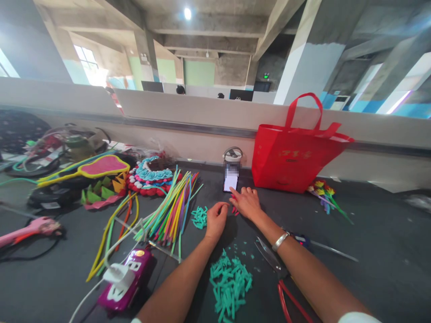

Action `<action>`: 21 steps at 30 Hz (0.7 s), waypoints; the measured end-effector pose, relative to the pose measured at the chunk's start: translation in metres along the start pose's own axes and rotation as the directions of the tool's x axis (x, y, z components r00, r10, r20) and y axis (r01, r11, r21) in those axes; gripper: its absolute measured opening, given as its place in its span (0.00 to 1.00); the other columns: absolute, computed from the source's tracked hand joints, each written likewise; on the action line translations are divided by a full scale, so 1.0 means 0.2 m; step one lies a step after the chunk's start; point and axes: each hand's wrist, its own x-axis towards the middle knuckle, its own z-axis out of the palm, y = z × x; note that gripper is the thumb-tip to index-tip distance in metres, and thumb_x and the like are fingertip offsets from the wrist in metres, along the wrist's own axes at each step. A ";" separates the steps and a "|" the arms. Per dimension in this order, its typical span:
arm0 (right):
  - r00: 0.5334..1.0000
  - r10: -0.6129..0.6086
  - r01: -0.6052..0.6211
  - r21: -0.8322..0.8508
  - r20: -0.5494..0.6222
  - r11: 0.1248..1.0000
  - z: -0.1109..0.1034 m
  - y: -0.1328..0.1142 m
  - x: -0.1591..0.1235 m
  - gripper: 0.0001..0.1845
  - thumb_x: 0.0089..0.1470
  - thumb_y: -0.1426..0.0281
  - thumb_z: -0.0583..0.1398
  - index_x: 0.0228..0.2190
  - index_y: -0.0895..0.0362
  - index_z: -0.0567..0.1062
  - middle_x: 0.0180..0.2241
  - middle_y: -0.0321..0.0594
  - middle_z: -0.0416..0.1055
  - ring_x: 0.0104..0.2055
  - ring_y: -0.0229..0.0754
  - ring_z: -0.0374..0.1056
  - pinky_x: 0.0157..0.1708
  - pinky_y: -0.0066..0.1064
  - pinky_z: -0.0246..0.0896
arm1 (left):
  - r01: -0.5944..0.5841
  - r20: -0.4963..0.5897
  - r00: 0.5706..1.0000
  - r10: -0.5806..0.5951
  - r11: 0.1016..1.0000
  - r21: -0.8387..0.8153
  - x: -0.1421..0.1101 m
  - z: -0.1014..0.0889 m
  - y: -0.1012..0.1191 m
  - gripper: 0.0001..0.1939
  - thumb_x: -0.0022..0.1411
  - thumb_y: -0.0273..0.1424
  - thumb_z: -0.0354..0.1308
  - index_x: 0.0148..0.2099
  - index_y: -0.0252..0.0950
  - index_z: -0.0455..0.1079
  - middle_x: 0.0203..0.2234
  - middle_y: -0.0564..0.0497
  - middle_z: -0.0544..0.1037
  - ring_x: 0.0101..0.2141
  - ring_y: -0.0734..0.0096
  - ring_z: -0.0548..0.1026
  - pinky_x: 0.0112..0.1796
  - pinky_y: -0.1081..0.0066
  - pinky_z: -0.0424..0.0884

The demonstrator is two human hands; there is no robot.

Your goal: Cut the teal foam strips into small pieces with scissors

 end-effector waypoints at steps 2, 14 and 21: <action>1.000 0.027 -0.027 -0.005 -0.007 1.000 0.00 0.00 0.01 0.29 0.61 0.52 0.48 0.62 0.43 0.54 0.44 0.49 0.67 0.47 0.51 0.59 0.43 0.39 0.45 | 0.004 0.001 1.000 -0.004 1.000 0.003 0.00 0.00 0.00 0.10 0.57 0.31 0.54 0.32 0.37 0.76 0.27 0.51 0.78 0.30 0.68 0.72 0.35 0.72 0.66; 0.996 0.084 -0.084 -0.022 0.004 0.996 0.04 -0.01 0.07 0.32 0.61 0.50 0.46 0.63 0.44 0.50 0.45 0.49 0.66 0.47 0.50 0.59 0.44 0.40 0.44 | 0.010 0.015 1.000 -0.011 0.999 0.050 0.00 0.00 0.00 0.11 0.58 0.31 0.52 0.32 0.35 0.75 0.28 0.51 0.78 0.32 0.69 0.73 0.36 0.72 0.66; 0.997 0.068 -0.068 -0.011 -0.022 0.998 0.04 -0.02 0.07 0.31 0.61 0.51 0.46 0.63 0.43 0.50 0.45 0.48 0.67 0.46 0.50 0.59 0.44 0.39 0.45 | 0.005 0.015 1.000 -0.006 0.999 0.052 0.00 0.00 0.00 0.11 0.58 0.31 0.52 0.33 0.35 0.75 0.28 0.51 0.78 0.31 0.70 0.73 0.36 0.73 0.67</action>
